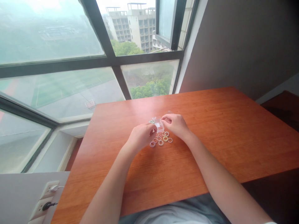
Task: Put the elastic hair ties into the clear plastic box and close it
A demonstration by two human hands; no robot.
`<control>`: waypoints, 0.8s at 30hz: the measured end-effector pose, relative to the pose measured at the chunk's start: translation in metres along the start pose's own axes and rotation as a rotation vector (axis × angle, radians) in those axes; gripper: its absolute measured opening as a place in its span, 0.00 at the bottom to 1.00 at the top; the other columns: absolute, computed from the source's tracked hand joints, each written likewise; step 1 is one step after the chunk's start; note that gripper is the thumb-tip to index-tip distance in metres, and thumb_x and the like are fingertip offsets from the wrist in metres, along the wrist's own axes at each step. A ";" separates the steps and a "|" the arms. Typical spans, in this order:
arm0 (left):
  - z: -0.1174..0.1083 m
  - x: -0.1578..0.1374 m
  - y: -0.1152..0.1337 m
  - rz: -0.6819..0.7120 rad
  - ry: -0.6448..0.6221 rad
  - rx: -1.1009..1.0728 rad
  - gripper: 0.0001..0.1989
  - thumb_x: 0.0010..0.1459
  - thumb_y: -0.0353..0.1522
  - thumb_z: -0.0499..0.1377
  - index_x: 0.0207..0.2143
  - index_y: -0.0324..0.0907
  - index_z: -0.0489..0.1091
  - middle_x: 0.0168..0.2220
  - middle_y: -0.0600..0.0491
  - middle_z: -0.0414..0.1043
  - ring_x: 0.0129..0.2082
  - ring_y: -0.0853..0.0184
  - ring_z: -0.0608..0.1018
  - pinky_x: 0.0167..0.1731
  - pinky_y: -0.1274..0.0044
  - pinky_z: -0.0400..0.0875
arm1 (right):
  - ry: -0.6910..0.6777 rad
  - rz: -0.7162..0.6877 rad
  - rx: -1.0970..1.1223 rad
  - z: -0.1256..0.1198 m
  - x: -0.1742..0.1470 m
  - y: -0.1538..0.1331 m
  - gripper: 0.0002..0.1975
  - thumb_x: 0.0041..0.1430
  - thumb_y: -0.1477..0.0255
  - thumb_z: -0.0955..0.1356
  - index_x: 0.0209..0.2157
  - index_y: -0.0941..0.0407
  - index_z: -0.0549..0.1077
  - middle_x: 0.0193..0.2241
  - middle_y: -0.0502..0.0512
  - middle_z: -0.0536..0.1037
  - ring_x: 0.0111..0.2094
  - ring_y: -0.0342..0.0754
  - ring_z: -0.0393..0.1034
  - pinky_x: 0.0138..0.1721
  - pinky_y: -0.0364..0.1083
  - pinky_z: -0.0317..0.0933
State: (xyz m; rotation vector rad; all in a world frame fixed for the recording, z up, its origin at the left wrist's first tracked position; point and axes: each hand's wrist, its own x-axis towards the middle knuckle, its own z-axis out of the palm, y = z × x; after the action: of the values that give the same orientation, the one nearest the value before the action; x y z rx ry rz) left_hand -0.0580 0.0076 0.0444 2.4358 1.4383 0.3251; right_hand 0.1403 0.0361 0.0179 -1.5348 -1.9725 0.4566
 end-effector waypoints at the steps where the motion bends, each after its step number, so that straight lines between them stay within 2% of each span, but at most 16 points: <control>1: 0.002 0.002 -0.003 -0.031 0.060 -0.028 0.06 0.56 0.30 0.55 0.32 0.44 0.71 0.30 0.55 0.75 0.26 0.70 0.71 0.26 0.79 0.58 | -0.009 0.006 -0.007 0.000 0.000 0.000 0.07 0.56 0.69 0.67 0.32 0.53 0.79 0.26 0.49 0.76 0.28 0.43 0.67 0.30 0.42 0.54; 5: 0.010 0.008 -0.017 -0.128 0.262 -0.107 0.05 0.56 0.30 0.56 0.32 0.43 0.72 0.26 0.56 0.72 0.26 0.70 0.71 0.28 0.79 0.61 | -0.048 0.031 -0.045 0.001 0.000 0.000 0.07 0.56 0.69 0.67 0.33 0.52 0.79 0.28 0.49 0.78 0.29 0.44 0.68 0.31 0.42 0.55; 8: 0.014 0.015 -0.022 -0.136 0.342 -0.135 0.05 0.57 0.32 0.56 0.32 0.43 0.72 0.26 0.56 0.72 0.26 0.71 0.70 0.29 0.79 0.61 | -0.058 0.052 -0.076 0.000 0.001 -0.001 0.08 0.55 0.70 0.67 0.32 0.51 0.79 0.28 0.49 0.79 0.29 0.45 0.69 0.30 0.43 0.54; 15: 0.020 0.027 -0.024 -0.139 0.310 -0.147 0.06 0.56 0.32 0.56 0.32 0.43 0.73 0.25 0.55 0.72 0.25 0.71 0.70 0.28 0.79 0.61 | -0.034 0.080 -0.085 -0.004 0.000 -0.004 0.08 0.57 0.69 0.67 0.33 0.52 0.79 0.29 0.49 0.79 0.28 0.44 0.69 0.29 0.43 0.54; 24: 0.016 0.017 -0.040 -0.096 0.325 -0.233 0.07 0.57 0.32 0.55 0.33 0.41 0.73 0.24 0.56 0.69 0.25 0.72 0.68 0.29 0.80 0.61 | -0.048 0.080 -0.085 -0.006 0.000 -0.002 0.08 0.57 0.69 0.67 0.33 0.52 0.79 0.31 0.50 0.80 0.29 0.44 0.70 0.31 0.42 0.56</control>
State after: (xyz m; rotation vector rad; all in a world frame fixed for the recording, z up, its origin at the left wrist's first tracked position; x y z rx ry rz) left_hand -0.0769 0.0391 0.0162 2.1909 1.5376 0.8476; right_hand 0.1425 0.0352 0.0232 -1.6748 -1.9956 0.4521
